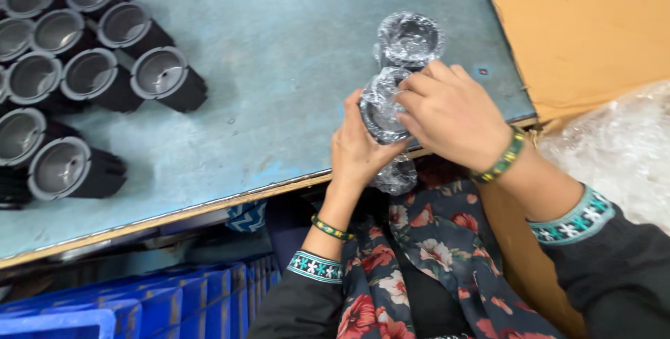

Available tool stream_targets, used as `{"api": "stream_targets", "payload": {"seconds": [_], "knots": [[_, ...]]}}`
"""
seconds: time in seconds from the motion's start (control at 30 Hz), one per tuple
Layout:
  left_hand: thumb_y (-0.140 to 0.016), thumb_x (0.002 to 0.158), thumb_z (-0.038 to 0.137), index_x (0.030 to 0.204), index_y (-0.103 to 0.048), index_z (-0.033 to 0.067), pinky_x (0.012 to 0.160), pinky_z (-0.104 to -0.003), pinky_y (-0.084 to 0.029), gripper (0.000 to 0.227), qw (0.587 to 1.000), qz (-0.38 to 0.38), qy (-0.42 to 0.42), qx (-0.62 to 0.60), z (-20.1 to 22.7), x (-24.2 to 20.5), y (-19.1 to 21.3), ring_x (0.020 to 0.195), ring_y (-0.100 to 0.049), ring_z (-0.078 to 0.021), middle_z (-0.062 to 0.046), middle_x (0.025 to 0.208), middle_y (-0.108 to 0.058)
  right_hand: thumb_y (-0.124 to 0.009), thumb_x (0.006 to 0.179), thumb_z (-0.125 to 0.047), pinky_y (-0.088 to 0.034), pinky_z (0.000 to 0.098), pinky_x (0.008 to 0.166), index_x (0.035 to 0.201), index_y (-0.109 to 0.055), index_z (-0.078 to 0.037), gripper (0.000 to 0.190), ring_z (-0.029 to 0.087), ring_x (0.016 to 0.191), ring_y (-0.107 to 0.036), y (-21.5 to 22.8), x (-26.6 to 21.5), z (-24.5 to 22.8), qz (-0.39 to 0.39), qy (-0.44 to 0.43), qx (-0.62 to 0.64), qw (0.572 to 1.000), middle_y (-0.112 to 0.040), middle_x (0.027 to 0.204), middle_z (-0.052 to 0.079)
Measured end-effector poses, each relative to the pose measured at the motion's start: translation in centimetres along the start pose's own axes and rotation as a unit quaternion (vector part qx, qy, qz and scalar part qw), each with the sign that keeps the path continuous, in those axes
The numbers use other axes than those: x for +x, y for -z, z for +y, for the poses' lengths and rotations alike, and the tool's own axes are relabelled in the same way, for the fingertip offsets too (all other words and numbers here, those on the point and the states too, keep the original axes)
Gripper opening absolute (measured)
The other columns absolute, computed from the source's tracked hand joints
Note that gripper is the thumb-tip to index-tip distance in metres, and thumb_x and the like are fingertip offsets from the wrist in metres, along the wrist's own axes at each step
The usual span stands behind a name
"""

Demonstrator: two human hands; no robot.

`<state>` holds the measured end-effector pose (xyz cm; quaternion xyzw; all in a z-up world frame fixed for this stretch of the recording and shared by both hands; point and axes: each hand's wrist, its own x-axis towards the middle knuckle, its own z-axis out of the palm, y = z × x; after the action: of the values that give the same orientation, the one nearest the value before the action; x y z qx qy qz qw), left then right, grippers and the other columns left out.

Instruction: The person unwraps small black cylindrical components from bubble wrap and places them on a blue table. The person repeatedly reaches into a cardboard box to retrieve wrapped items, removes the bubble wrap, and sets the components down.

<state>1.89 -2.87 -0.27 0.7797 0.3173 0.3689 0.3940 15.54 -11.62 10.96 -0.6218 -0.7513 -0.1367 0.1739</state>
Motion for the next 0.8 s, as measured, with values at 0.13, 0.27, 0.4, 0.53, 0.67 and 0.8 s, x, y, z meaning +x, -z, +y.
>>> {"api": "stream_targets", "payload": {"seconds": [0.13, 0.27, 0.4, 0.53, 0.67, 0.8], "knots": [[-0.093, 0.069, 0.040, 0.141, -0.038, 0.0120, 0.079, -0.044, -0.060, 0.095, 1.000, 0.012, -0.008, 0.026, -0.1, 0.0, -0.2, 0.097, -0.073, -0.0392, -0.018, 0.112, -0.073, -0.079, 0.080, -0.034, -0.040, 0.0416, 0.079, 0.094, -0.075, -0.010, 0.028, 0.025, 0.095, -0.057, -1.6, 0.5, -0.1, -0.052, -0.013, -0.093, 0.994, -0.066, 0.090, 0.001], [-0.091, 0.064, 0.033, 0.143, -0.041, 0.0136, 0.083, -0.041, -0.061, 0.096, 1.000, -0.005, -0.019, -0.003, -0.1, -0.2, 0.2, 0.102, -0.074, -0.0347, -0.013, 0.125, -0.069, -0.079, 0.080, -0.033, -0.041, 0.0426, 0.084, 0.094, -0.073, -0.012, 0.027, 0.025, 0.095, -0.057, -2.5, -0.3, 0.8, -0.034, -0.027, -0.078, 0.996, -0.064, 0.091, 0.001], [-0.092, 0.066, 0.030, 0.143, -0.044, 0.0154, 0.087, -0.040, -0.060, 0.092, 0.999, -0.004, -0.025, -0.034, 0.7, -0.1, 0.6, 0.108, -0.073, -0.0317, -0.009, 0.134, -0.063, -0.079, 0.082, -0.027, -0.040, 0.0444, 0.087, 0.092, -0.073, -0.014, 0.017, 0.024, 0.093, -0.056, -2.9, -0.5, 1.4, 0.029, -0.006, -0.028, 0.999, -0.063, 0.090, 0.000], [-0.095, 0.061, 0.028, 0.141, -0.046, 0.0159, 0.080, -0.041, -0.059, 0.095, 0.998, -0.007, -0.053, 0.027, 1.1, 0.2, 0.7, 0.105, -0.070, -0.0341, -0.008, 0.136, -0.055, -0.078, 0.086, -0.025, -0.039, 0.0434, 0.087, 0.085, -0.069, -0.012, 0.016, 0.023, 0.092, -0.060, -2.5, -0.9, 1.5, 0.046, -0.051, 0.155, 0.986, -0.062, 0.090, 0.003], [-0.095, 0.059, 0.029, 0.135, -0.049, 0.0167, 0.079, -0.041, -0.060, 0.089, 0.998, 0.015, -0.040, 0.037, 1.4, 0.2, 0.4, 0.104, -0.070, -0.0327, -0.006, 0.132, -0.054, -0.069, 0.099, -0.017, -0.048, 0.0338, 0.086, 0.096, -0.066, -0.004, 0.013, 0.020, 0.092, -0.062, -1.6, -1.4, 1.4, 0.093, -0.110, 0.331, 0.932, -0.066, 0.100, 0.006], [-0.094, 0.060, 0.030, 0.133, -0.048, 0.0156, 0.077, -0.042, -0.059, 0.088, 0.999, 0.012, -0.018, 0.031, 1.4, 0.1, 0.4, 0.101, -0.070, -0.0322, -0.007, 0.130, -0.054, -0.068, 0.103, -0.015, -0.049, 0.0269, 0.073, 0.096, -0.064, 0.000, 0.018, 0.014, 0.079, -0.060, -1.5, -1.9, 0.7, 0.121, -0.107, 0.371, 0.914, -0.067, 0.095, 0.008]]}}
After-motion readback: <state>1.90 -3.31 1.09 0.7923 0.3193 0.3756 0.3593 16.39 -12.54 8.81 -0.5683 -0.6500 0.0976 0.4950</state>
